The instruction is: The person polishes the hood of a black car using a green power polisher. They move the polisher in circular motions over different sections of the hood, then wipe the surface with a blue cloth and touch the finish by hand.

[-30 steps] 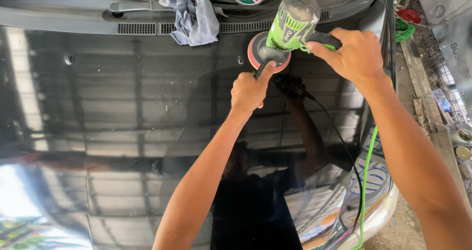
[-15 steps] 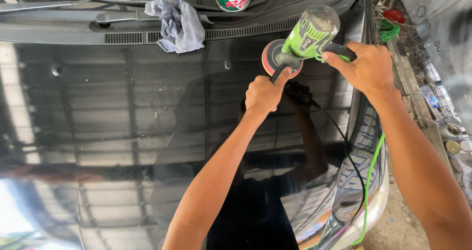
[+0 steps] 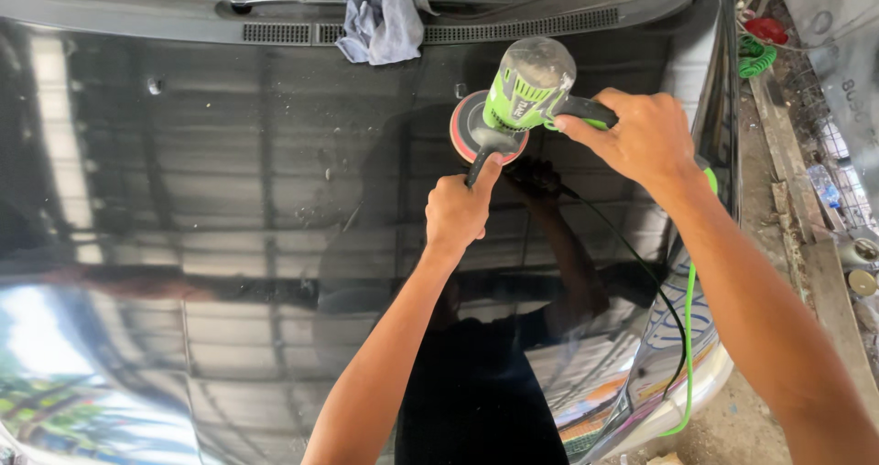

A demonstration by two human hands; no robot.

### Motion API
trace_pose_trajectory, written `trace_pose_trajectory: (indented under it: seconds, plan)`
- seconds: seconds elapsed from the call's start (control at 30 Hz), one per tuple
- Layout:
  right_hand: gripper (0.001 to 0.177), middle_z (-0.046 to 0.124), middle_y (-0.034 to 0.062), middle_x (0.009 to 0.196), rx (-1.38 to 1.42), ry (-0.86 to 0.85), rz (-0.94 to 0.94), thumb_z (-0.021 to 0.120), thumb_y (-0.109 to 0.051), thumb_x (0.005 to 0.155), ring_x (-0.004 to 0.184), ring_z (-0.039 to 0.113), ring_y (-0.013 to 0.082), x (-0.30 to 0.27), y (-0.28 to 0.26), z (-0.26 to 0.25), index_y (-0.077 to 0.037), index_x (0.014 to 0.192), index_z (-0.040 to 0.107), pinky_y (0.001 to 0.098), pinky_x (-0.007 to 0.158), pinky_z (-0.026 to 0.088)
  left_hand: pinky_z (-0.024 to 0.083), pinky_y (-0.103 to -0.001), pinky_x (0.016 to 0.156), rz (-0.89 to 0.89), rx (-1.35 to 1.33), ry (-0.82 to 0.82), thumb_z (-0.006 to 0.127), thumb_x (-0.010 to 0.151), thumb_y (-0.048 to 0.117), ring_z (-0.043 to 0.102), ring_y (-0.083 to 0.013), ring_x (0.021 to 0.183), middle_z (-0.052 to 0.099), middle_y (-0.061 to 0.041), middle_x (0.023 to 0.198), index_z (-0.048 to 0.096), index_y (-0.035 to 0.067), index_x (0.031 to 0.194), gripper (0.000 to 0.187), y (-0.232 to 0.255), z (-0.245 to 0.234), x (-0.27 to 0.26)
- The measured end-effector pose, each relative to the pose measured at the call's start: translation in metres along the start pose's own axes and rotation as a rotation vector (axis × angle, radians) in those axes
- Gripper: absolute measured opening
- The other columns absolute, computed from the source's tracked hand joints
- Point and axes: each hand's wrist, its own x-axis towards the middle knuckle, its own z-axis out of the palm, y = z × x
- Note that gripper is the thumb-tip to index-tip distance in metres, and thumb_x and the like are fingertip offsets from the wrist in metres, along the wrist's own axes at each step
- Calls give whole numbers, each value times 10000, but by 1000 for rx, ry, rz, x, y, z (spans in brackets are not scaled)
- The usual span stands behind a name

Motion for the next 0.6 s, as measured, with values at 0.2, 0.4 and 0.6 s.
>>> trace_pose_trajectory:
  seconds: [0.2,0.4,0.6]
  plan:
    - [534,594,107,538,61,-6,-34,779,-589,936,535,635,346,10,-31,7,-57,888,758,426,530,504,557,-336,480,-30,5,32,581,844,734,643,-199,398,603,-60,500,609,17,600,758,-11,-29,-5]
    - [579,598,118,560,59,-25,-71,765,-614,954,566,645,357,20,-48,15,-42,862,743,429,557,521,556,-323,478,-39,-39,71,606,838,712,635,-190,394,607,-54,503,635,2,607,747,-18,-48,-5]
    - [603,609,124,554,114,-76,-10,763,-636,915,565,656,363,26,-69,19,-34,877,755,443,551,526,550,-326,474,-61,-69,98,620,833,708,632,-188,401,603,-51,513,641,2,627,736,-26,-63,-9]
